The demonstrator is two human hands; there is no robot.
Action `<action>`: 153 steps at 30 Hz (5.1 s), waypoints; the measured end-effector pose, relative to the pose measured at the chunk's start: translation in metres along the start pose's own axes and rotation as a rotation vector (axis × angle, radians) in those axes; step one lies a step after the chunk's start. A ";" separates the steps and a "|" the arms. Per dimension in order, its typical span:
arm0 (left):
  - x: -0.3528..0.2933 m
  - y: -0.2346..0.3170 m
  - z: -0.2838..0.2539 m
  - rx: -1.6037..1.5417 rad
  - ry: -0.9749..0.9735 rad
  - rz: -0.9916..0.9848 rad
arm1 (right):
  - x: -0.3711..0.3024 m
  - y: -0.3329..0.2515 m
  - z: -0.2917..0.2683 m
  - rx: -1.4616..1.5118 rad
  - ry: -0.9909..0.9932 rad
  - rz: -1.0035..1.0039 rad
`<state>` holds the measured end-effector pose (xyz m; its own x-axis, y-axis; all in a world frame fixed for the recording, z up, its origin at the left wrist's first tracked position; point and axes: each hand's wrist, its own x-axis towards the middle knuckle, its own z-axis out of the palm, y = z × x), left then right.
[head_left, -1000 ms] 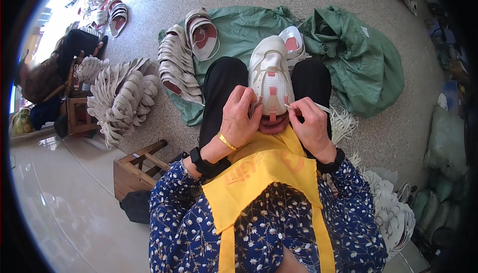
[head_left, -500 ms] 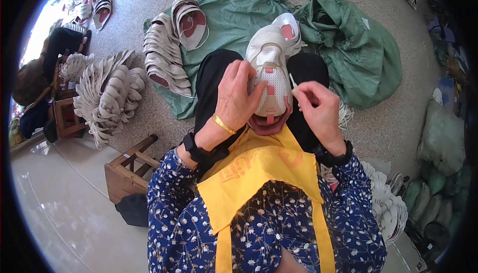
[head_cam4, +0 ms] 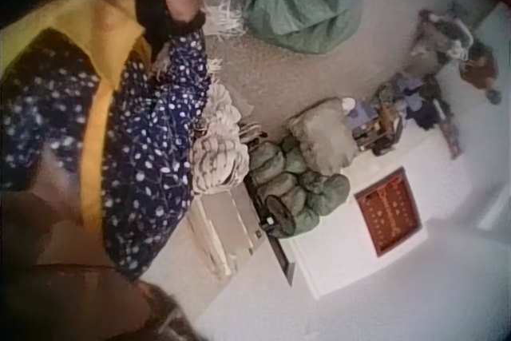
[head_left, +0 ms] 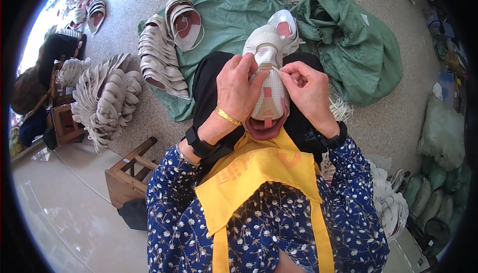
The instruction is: The person sits on the floor and laces a white sneaker with pink accents. They thread the white shoelace through the eyelets, pull it tight, and tie a knot. The person then adjusts the laces and the shoe tongue before placing the finished shoe aside.
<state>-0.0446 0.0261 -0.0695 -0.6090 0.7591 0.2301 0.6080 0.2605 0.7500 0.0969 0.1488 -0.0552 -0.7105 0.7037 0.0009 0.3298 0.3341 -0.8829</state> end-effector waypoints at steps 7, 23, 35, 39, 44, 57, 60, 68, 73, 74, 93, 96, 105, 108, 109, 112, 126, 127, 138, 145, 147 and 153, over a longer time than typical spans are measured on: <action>0.009 0.001 0.003 0.023 -0.016 -0.018 | 0.003 -0.004 0.001 -0.095 0.000 -0.036; 0.012 -0.003 -0.004 -0.074 -0.127 -0.146 | 0.026 -0.016 -0.009 -0.422 -0.198 -0.265; 0.010 -0.011 -0.003 -0.087 -0.068 -0.058 | 0.035 -0.028 -0.008 -0.532 -0.277 -0.364; 0.008 -0.013 -0.003 -0.108 -0.061 -0.052 | 0.036 -0.021 -0.002 -0.354 -0.275 -0.229; 0.005 -0.012 -0.006 -0.161 -0.057 -0.087 | 0.032 -0.007 0.000 -0.059 -0.269 -0.093; -0.003 -0.012 -0.017 -0.247 -0.065 -0.031 | 0.027 -0.014 0.003 -0.314 -0.269 -0.310; -0.004 -0.010 -0.015 -0.266 -0.059 -0.028 | 0.022 -0.022 0.004 -0.382 -0.240 -0.434; -0.002 -0.011 -0.014 -0.294 -0.090 -0.019 | 0.032 -0.006 0.017 -0.280 -0.273 -0.398; 0.001 -0.017 -0.009 -0.218 -0.097 0.036 | 0.032 -0.005 0.017 -0.190 -0.275 -0.364; 0.001 -0.018 -0.009 -0.219 -0.102 0.027 | 0.033 -0.004 0.017 -0.188 -0.272 -0.370; 0.024 -0.052 -0.047 -0.109 -0.158 0.026 | 0.020 -0.015 -0.030 -0.390 -0.326 -0.262; 0.016 -0.077 -0.078 -0.111 -0.143 -0.121 | 0.010 -0.007 -0.030 -0.427 -0.242 -0.320; -0.003 -0.014 -0.056 0.135 -0.068 0.254 | -0.005 0.009 -0.021 -0.445 -0.082 -0.415; 0.001 -0.014 -0.042 0.151 -0.180 0.265 | -0.005 0.013 -0.022 -0.347 -0.091 -0.392; 0.003 -0.017 -0.039 0.193 -0.181 0.278 | -0.005 0.009 -0.023 -0.294 -0.125 -0.335; 0.007 -0.023 -0.033 0.263 -0.170 0.323 | -0.009 -0.002 -0.027 -0.247 -0.179 -0.240; -0.012 -0.060 -0.113 0.346 -0.108 0.185 | -0.024 0.046 -0.092 -0.446 0.175 -0.181; -0.016 -0.072 -0.123 0.377 -0.086 0.159 | -0.028 0.052 -0.099 -0.448 0.185 -0.157; -0.082 -0.236 -0.284 0.777 0.266 -0.158 | -0.071 0.150 -0.160 -0.200 0.279 0.257; -0.129 -0.299 -0.378 0.869 0.425 -0.431 | -0.093 0.202 -0.186 0.026 0.194 0.335; -0.135 -0.298 -0.374 0.860 0.384 -0.432 | -0.086 0.164 -0.166 0.034 0.123 0.328; -0.132 -0.295 -0.359 0.876 0.355 -0.414 | -0.054 0.053 -0.066 0.121 0.051 -0.043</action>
<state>-0.3266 -0.3647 -0.0983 -0.8839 0.3285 0.3329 0.3881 0.9124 0.1300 0.1938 0.1702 -0.0709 -0.6885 0.7226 0.0612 0.2202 0.2887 -0.9318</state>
